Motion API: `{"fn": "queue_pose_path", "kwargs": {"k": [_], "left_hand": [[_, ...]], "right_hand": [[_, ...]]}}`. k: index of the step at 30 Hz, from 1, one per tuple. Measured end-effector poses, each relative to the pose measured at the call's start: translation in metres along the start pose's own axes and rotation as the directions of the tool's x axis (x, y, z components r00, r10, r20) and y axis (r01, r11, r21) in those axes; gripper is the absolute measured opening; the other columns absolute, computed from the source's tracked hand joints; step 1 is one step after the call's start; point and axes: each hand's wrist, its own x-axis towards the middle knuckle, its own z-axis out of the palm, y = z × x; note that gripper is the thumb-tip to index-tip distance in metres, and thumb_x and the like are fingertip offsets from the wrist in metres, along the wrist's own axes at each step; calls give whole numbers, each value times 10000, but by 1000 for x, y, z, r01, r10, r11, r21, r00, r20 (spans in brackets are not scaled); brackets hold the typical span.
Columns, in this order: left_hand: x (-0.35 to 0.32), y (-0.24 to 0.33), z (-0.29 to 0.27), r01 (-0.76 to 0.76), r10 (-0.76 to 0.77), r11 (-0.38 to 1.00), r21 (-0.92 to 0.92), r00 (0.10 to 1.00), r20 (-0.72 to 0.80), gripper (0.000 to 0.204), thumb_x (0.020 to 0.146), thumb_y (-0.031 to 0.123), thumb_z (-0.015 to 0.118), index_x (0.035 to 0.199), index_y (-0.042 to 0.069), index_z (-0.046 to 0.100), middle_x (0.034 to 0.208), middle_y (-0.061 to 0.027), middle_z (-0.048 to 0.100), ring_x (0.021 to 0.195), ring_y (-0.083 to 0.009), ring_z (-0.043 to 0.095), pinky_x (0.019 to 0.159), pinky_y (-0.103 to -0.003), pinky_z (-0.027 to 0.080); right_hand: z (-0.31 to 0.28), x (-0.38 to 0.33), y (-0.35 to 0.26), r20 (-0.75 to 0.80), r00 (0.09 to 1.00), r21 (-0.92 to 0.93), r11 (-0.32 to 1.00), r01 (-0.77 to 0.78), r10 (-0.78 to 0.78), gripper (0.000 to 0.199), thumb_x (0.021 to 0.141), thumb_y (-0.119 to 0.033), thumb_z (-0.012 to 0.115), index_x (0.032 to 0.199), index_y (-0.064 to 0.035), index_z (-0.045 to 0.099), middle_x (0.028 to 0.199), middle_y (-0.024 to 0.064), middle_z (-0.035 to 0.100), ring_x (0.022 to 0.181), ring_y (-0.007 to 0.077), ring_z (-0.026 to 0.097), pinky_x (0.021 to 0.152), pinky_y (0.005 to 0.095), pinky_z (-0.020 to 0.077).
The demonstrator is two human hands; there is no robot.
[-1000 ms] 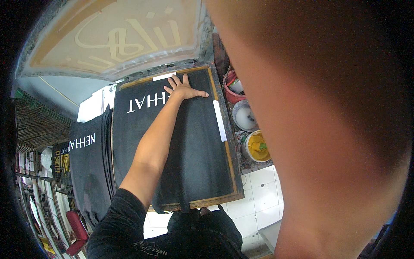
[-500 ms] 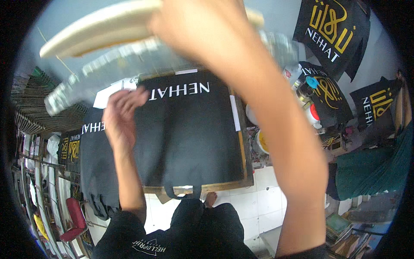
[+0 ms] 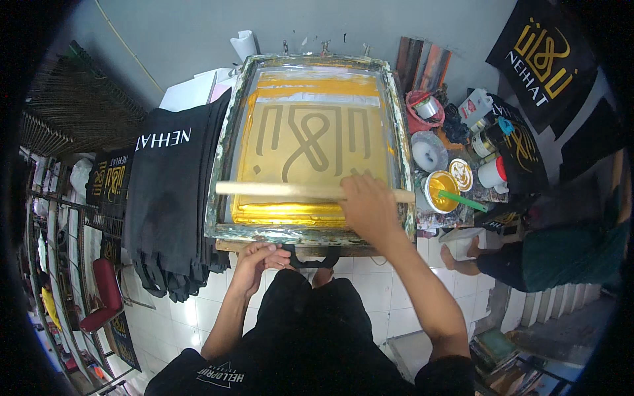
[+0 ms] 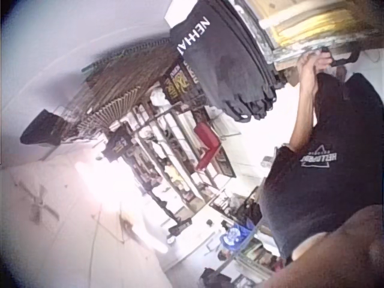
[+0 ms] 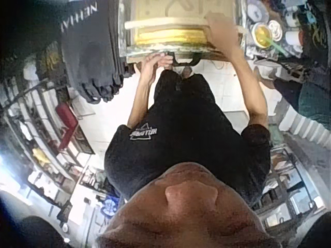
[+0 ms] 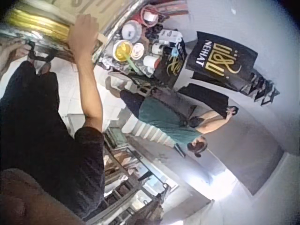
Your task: The person performs screen printing on black tote bags. They place each bag onto a flat board, lower a screen printing frame, and use a squeegee to spread gold ink across the stencil. They lift the frame, remove the printed bag, and add it to a stack.
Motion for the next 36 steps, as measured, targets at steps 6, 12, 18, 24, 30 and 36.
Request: {"fn": "queue_pose_path", "kwargs": {"k": [6, 12, 18, 24, 30, 36], "left_hand": [[1, 4, -6, 108, -108, 994, 11, 994, 20, 334, 977, 153, 619, 1202, -94, 619, 1082, -245, 743, 891, -262, 764, 806, -341, 613], [-2, 9, -4, 111, -111, 994, 19, 994, 20, 324, 943, 93, 580, 1201, -99, 619, 1091, -265, 735, 927, -286, 761, 815, -356, 614], [-4, 13, -1, 129, -129, 991, 19, 991, 19, 313, 918, 78, 556, 1166, -96, 632, 1104, -282, 726, 942, -300, 751, 831, -373, 610], [-2, 19, -4, 252, -250, 964, -87, 968, 36, 389, 948, 74, 509, 1279, -122, 564, 1212, -296, 688, 1098, -360, 713, 964, -430, 575], [-6, 41, 2, 439, -425, 819, -370, 897, 123, 537, 995, 166, 423, 1420, -162, 442, 1400, -342, 574, 1355, -438, 550, 1155, -517, 442], [54, 150, -3, 161, -350, 863, 479, 874, 338, 166, 1008, 86, 607, 1043, -24, 727, 989, -185, 772, 765, -187, 758, 715, -304, 597]], "right_hand": [[-27, -2, 2, 233, 972, 69, 997, -46, 29, 319, 790, -248, 778, 968, -43, 610, 903, 132, 680, 922, 339, 677, 776, 474, 529], [-7, -17, -24, 168, 985, 15, 999, 45, -47, 244, 766, -179, 747, 919, -62, 597, 864, 108, 644, 847, 306, 662, 735, 443, 529], [33, 44, 26, 6, 997, -82, 993, 82, -81, 229, 786, -168, 706, 925, -41, 575, 883, 137, 646, 862, 335, 656, 780, 459, 517], [50, 191, 100, 75, 997, -117, 993, -8, 17, 345, 861, -256, 732, 1091, -20, 632, 1012, 202, 711, 998, 387, 680, 861, 505, 525], [47, 273, 150, 175, 981, -35, 996, -76, 81, 565, 795, -422, 833, 1195, -43, 709, 1036, 234, 740, 1010, 415, 695, 886, 487, 527], [52, 280, 160, 181, 974, -170, 980, -106, 137, 669, 748, -638, 795, 1102, -71, 771, 943, 195, 761, 921, 383, 732, 823, 479, 570]]}}
